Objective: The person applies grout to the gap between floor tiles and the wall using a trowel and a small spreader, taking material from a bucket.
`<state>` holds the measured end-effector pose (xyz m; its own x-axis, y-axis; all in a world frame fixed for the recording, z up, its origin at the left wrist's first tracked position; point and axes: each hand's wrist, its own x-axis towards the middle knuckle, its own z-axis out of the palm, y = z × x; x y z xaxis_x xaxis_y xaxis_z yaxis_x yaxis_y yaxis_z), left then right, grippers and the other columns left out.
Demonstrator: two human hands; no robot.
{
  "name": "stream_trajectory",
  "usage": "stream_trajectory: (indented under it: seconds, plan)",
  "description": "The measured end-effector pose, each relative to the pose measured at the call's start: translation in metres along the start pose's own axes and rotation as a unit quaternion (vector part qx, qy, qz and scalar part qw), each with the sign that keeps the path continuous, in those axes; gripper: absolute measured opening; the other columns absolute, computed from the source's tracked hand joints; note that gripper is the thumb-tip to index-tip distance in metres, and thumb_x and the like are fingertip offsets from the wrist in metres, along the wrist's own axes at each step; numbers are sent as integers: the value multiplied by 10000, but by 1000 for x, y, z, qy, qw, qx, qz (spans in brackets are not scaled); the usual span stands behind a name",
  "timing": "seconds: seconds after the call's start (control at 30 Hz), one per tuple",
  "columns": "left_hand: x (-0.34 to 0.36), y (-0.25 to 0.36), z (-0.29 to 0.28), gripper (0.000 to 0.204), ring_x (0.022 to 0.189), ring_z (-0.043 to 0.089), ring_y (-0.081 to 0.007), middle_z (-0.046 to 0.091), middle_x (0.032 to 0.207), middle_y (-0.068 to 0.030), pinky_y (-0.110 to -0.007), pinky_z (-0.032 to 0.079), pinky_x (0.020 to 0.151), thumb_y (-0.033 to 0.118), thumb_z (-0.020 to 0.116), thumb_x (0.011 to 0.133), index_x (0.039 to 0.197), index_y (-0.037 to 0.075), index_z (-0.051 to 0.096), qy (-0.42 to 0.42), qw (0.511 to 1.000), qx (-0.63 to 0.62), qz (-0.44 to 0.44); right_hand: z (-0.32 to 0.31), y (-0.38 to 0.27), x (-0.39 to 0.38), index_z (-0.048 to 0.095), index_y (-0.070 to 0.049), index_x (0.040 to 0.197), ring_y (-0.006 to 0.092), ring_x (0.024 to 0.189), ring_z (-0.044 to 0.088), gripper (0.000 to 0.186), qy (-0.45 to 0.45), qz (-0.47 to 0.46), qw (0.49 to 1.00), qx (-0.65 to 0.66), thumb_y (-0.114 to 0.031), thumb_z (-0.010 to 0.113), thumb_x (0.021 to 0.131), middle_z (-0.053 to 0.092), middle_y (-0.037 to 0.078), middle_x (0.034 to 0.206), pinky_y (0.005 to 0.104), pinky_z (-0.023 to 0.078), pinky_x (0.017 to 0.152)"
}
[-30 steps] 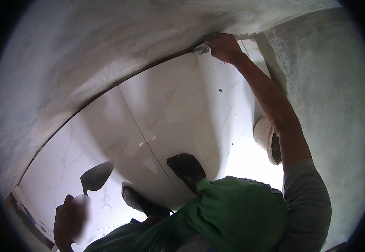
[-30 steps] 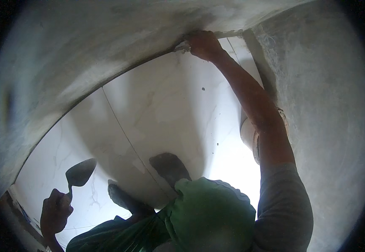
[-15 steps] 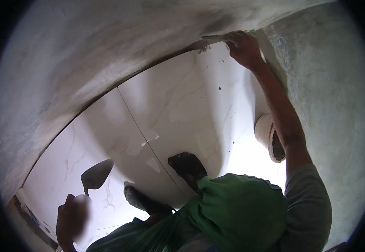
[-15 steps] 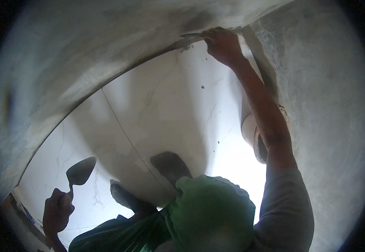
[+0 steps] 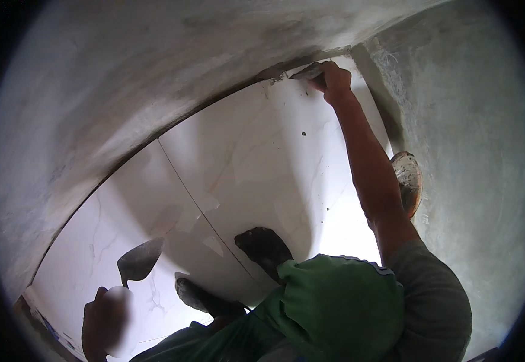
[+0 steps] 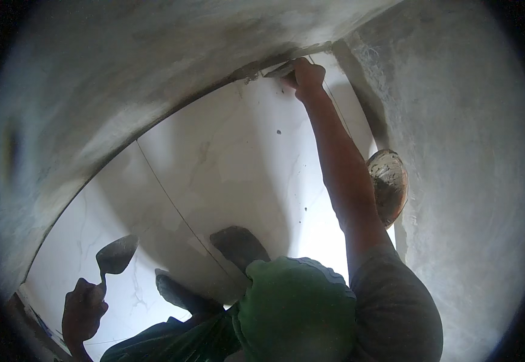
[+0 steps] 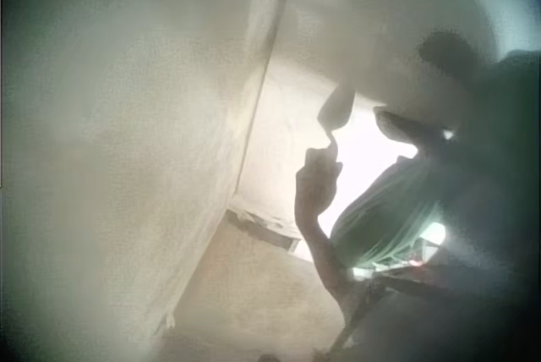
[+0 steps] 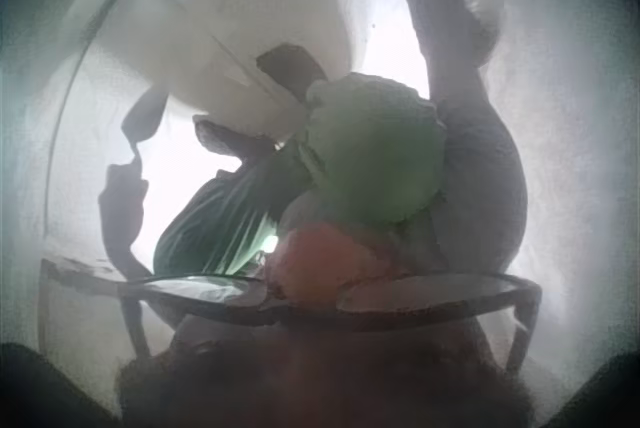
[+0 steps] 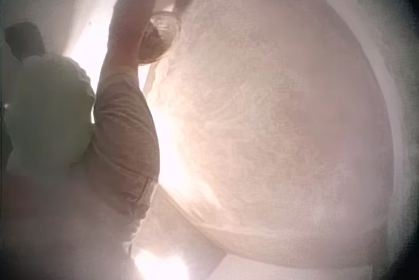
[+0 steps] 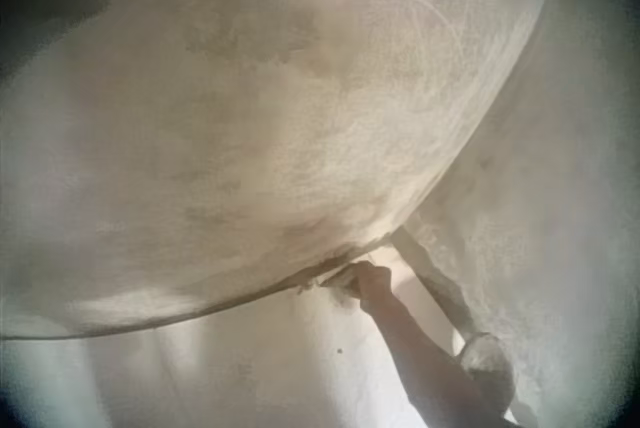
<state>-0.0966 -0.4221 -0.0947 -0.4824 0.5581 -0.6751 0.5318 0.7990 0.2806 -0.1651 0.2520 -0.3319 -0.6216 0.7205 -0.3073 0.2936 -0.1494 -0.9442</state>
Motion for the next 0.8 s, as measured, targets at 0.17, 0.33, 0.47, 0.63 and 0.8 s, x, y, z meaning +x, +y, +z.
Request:
stream_trajectory:
  seconds: [0.17, 0.33, 0.47, 0.63, 0.8]
  plan:
    - [-14, -16, 15, 401, 785, 675, -344, 582, 982, -142, -444, 578, 641, 50, 827, 807, 1169, 100, 661, 5, 1000, 5, -17, 31, -11, 25, 611, 160, 1140, 375, 905, 755, 312, 86, 61, 992, 75, -49, 633, 909, 689, 250, 1111, 442, 711, 736]
    - [-14, -22, 18, 410, 766, 676, -346, 585, 975, -145, -442, 584, 639, 57, 832, 803, 1173, 106, 664, -16, 1000, 5, -24, 52, -15, 26, 647, 139, 1091, 367, 879, 761, 267, 72, 46, 996, 0, -47, 659, 900, 704, 249, 1084, 415, 709, 719]
    - [-12, -29, 20, 425, 760, 676, -346, 588, 961, -146, -436, 590, 641, 54, 831, 796, 1180, 108, 659, -12, 1000, -18, 11, 42, 4, 56, 670, 113, 1063, 358, 884, 760, 225, 31, 22, 997, -62, -7, 683, 873, 705, 264, 1084, 389, 704, 779]
    - [-18, -19, 17, 411, 763, 679, -358, 593, 963, -149, -447, 589, 627, 45, 822, 795, 1160, 117, 646, -18, 1000, 2, -16, 18, 27, 52, 702, -40, 1155, 275, 937, 776, 421, 6, -373, 779, -504, -313, 868, 881, 784, 110, 1004, 388, 596, 855]
    - [-15, -24, 19, 369, 766, 678, -368, 598, 977, -156, -460, 582, 615, 34, 811, 801, 1112, 125, 635, -22, 998, -53, -38, -3, 37, 90, 708, -38, 1156, 309, 966, 765, 490, -70, -335, 896, -283, -390, 880, 861, 787, 130, 1046, 396, 590, 871]
